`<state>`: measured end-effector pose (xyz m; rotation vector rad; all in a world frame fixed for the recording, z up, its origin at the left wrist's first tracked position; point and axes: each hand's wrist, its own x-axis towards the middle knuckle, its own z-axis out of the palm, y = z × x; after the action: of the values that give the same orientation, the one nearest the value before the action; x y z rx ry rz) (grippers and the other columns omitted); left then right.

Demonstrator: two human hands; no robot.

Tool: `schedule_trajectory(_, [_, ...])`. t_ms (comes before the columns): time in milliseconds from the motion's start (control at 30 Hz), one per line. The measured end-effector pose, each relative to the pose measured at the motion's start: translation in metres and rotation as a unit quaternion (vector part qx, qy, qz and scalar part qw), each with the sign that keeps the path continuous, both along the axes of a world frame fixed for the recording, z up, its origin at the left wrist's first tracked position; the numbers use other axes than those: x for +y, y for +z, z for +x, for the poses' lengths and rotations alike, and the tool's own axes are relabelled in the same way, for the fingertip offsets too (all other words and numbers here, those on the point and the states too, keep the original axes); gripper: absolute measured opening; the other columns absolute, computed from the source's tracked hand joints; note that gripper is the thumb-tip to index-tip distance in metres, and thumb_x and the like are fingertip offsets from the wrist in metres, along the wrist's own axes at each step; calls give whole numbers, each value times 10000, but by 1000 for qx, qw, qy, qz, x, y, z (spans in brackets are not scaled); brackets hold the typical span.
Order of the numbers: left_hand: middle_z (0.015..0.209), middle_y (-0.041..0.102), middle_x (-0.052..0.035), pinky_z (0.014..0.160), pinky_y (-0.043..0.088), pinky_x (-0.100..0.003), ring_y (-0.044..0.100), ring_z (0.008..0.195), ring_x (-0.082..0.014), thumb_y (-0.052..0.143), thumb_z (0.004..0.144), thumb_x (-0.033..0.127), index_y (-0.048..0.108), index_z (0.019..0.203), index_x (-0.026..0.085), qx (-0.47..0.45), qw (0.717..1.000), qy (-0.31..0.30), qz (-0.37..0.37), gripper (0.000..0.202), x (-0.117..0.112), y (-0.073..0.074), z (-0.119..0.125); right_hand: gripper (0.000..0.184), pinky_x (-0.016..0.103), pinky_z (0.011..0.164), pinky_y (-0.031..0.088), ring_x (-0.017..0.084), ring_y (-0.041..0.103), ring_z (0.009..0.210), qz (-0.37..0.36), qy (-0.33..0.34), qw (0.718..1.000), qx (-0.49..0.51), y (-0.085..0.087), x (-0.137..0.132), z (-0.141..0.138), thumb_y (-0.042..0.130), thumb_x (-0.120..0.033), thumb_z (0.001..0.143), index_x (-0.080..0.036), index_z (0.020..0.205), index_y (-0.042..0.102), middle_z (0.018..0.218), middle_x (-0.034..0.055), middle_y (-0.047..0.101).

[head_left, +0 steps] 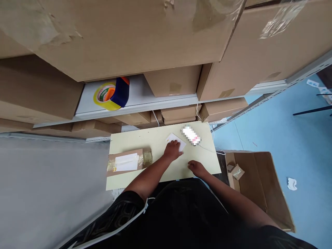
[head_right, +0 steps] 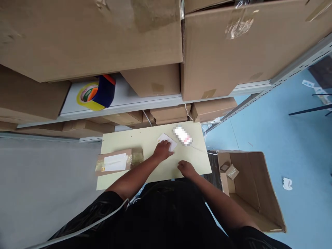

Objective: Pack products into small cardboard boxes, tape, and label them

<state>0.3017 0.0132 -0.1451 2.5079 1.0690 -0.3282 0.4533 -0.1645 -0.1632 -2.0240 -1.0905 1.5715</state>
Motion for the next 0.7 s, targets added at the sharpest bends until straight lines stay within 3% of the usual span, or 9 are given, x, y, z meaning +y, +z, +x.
schedule_trajectory(133, [1249,587,-147,975,423,-431,511,1170,-329,656,904,523,618,1230,169,15,999,38,13,483,-8,0,5,299,317,790,476,224,681,884,-12,37,999,-2,-2,-1,2,567,-357,890,-193,1082,727,990,69,747])
schedule_trajectory(267, [1257,590,-152,982,417,-435,511,1176,-326,552,962,546,620,1240,157,16,992,116,56,483,16,9,-5,289,315,804,474,221,681,892,-15,53,998,-16,-4,2,3,560,-335,893,-192,1079,729,978,69,748])
schedule_trajectory(367, [1246,601,-144,1006,407,-429,512,1183,-323,611,935,529,641,1207,162,12,998,55,41,458,27,11,-12,281,312,804,480,217,678,886,-7,51,999,-18,-6,7,1,548,-321,899,-199,1076,729,981,68,752])
schedule_trajectory(467, [1218,610,-142,1013,406,-433,520,1178,-327,707,865,544,652,1171,165,12,1000,-28,4,490,16,6,-7,282,306,805,484,208,678,881,6,37,999,-15,-6,14,-3,531,-304,897,-208,1079,725,989,62,751])
schedule_trajectory(567, [1225,600,-158,977,430,-440,517,1182,-339,736,851,474,634,1200,146,26,999,-21,2,490,-3,2,4,292,307,789,488,204,672,840,8,28,1000,-11,-5,17,-5,521,-303,892,-207,1080,722,924,51,743])
schedule_trajectory(700, [1213,613,-170,951,449,-436,527,1183,-331,604,931,300,654,1170,126,19,1000,13,-7,300,-13,4,12,280,304,769,486,201,666,820,3,28,1000,-11,-7,14,-3,539,-302,882,-205,1070,723,881,42,734])
